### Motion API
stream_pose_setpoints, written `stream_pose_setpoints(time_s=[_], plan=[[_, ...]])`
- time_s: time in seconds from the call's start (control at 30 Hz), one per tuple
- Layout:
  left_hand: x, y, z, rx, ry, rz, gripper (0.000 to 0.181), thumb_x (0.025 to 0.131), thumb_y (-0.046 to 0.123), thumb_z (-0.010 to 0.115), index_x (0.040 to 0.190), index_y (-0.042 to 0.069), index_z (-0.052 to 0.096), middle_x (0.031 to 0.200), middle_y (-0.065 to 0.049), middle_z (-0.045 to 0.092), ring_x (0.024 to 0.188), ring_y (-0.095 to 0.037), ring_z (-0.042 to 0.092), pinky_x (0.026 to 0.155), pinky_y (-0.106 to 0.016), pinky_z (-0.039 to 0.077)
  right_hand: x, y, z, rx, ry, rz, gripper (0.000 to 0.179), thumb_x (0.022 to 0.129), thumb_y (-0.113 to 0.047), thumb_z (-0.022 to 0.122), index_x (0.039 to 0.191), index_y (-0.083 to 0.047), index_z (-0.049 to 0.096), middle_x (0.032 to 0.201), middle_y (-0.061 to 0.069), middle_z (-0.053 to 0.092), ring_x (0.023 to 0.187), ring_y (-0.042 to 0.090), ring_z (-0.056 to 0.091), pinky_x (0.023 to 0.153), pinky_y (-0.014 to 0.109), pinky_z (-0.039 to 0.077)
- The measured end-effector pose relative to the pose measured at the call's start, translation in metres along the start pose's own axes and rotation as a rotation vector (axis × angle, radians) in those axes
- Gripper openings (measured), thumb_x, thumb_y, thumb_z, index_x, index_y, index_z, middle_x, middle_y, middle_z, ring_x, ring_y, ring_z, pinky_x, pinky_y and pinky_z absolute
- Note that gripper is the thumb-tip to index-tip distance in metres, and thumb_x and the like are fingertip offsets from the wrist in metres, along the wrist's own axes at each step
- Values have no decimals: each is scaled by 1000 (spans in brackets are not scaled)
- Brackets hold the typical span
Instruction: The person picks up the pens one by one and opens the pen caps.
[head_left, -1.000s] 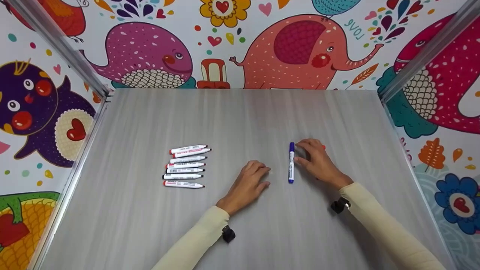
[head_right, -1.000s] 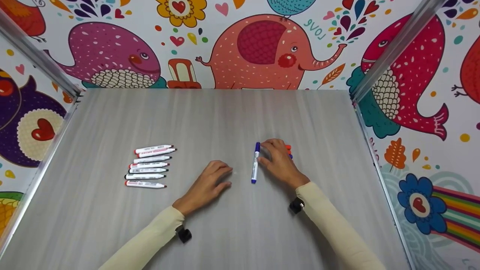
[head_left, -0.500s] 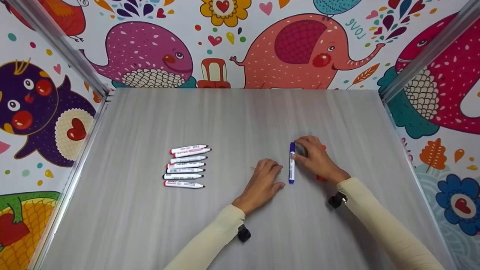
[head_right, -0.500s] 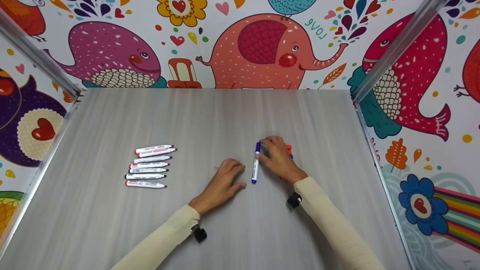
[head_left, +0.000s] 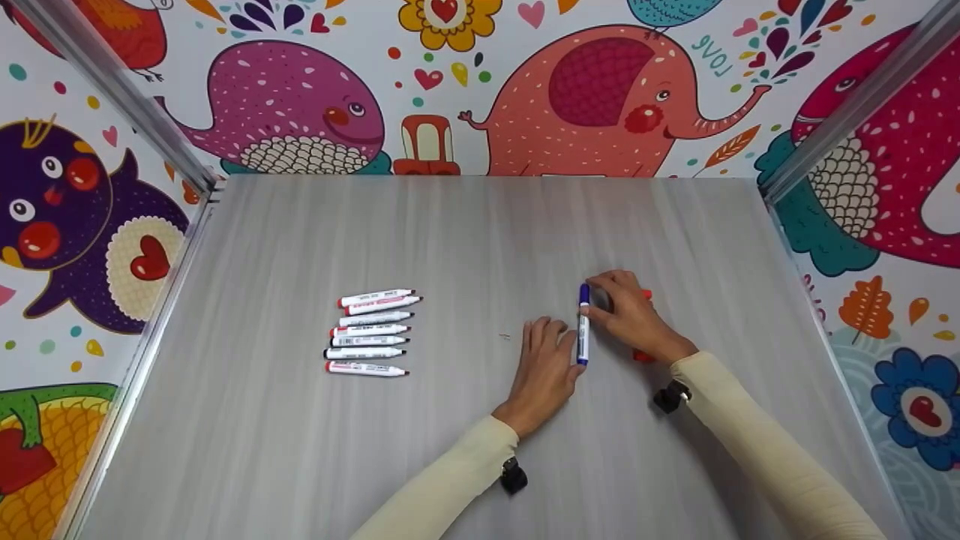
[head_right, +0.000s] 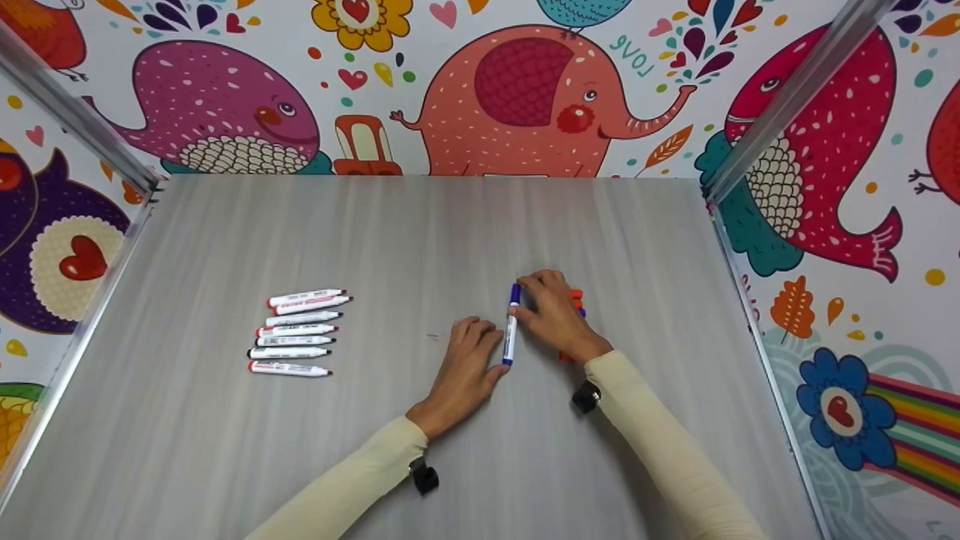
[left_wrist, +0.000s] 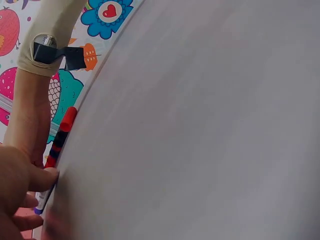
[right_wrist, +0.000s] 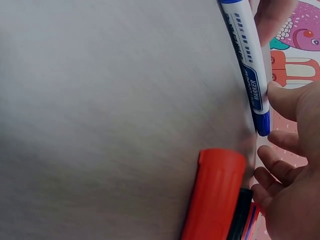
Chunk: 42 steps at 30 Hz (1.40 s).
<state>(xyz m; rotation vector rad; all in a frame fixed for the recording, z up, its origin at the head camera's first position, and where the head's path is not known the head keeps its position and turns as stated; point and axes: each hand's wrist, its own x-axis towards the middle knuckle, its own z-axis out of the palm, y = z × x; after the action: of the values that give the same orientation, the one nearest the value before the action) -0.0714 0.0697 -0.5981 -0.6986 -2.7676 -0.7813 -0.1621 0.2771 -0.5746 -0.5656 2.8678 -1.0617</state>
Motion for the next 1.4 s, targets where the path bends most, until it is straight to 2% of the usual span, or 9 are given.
stream_pose_setpoints(time_s=[0.2,0.33,0.5,0.73,0.93,1.07,1.2,1.3,1.4], plan=[[0,-1,-1,-12,13,11,41,96,22,88,131,6,74,138,-10,62,139,-30,47,124,-62,34,2,-2,-3,-38,-43,-12,53,103,-19,81,147,4,64,141,26,58,136,43,47,108,59,45],[-2,-6,-6,-88,-2,17,46,94,20,90,134,4,73,138,-10,62,141,-30,46,125,-55,35,3,-5,-6,-55,-61,-47,44,105,-17,77,141,6,66,138,27,59,133,45,47,109,60,43],[-5,-13,-19,-245,-83,-21,54,95,20,89,142,2,70,142,-10,62,145,-29,44,124,-44,38,1,-9,-8,-8,-50,-55,31,107,-15,73,131,5,70,135,23,61,132,41,46,109,58,41],[-5,-25,-43,-404,-201,-58,70,93,20,91,153,0,60,147,-10,59,145,-26,45,122,-39,41,-3,-23,-8,102,-61,-41,24,110,-17,70,126,0,71,136,15,61,131,32,46,107,51,44],[-8,-38,-60,-558,-299,-93,77,91,22,93,157,4,57,152,-8,58,141,-20,48,119,-37,44,-6,-37,-8,183,-67,-49,21,110,-16,69,126,-4,70,138,13,62,135,33,49,115,58,41],[-11,-44,-66,-667,-365,-124,79,92,25,92,160,10,56,156,-3,58,145,-18,51,123,-39,42,-9,-48,-8,252,-85,-21,23,111,-19,69,129,-6,67,139,14,62,139,36,52,120,64,40],[-13,-47,-69,-804,-419,-153,84,91,25,92,164,10,52,162,-6,55,149,-22,52,125,-40,40,-11,-59,-8,289,-95,18,28,111,-24,68,134,-7,65,139,13,65,138,41,58,117,68,43],[-15,-49,-72,-925,-475,-177,89,92,22,91,167,8,45,167,-11,49,152,-27,51,124,-39,41,-12,-65,-8,295,-92,18,29,111,-25,68,134,-7,65,132,12,71,131,38,63,115,67,46],[-16,-50,-75,-1027,-536,-193,92,94,19,88,170,8,39,165,-14,49,143,-32,59,117,-39,50,-12,-70,-6,314,-83,-1,26,110,-21,70,131,-5,64,123,10,73,122,32,67,114,62,49]])
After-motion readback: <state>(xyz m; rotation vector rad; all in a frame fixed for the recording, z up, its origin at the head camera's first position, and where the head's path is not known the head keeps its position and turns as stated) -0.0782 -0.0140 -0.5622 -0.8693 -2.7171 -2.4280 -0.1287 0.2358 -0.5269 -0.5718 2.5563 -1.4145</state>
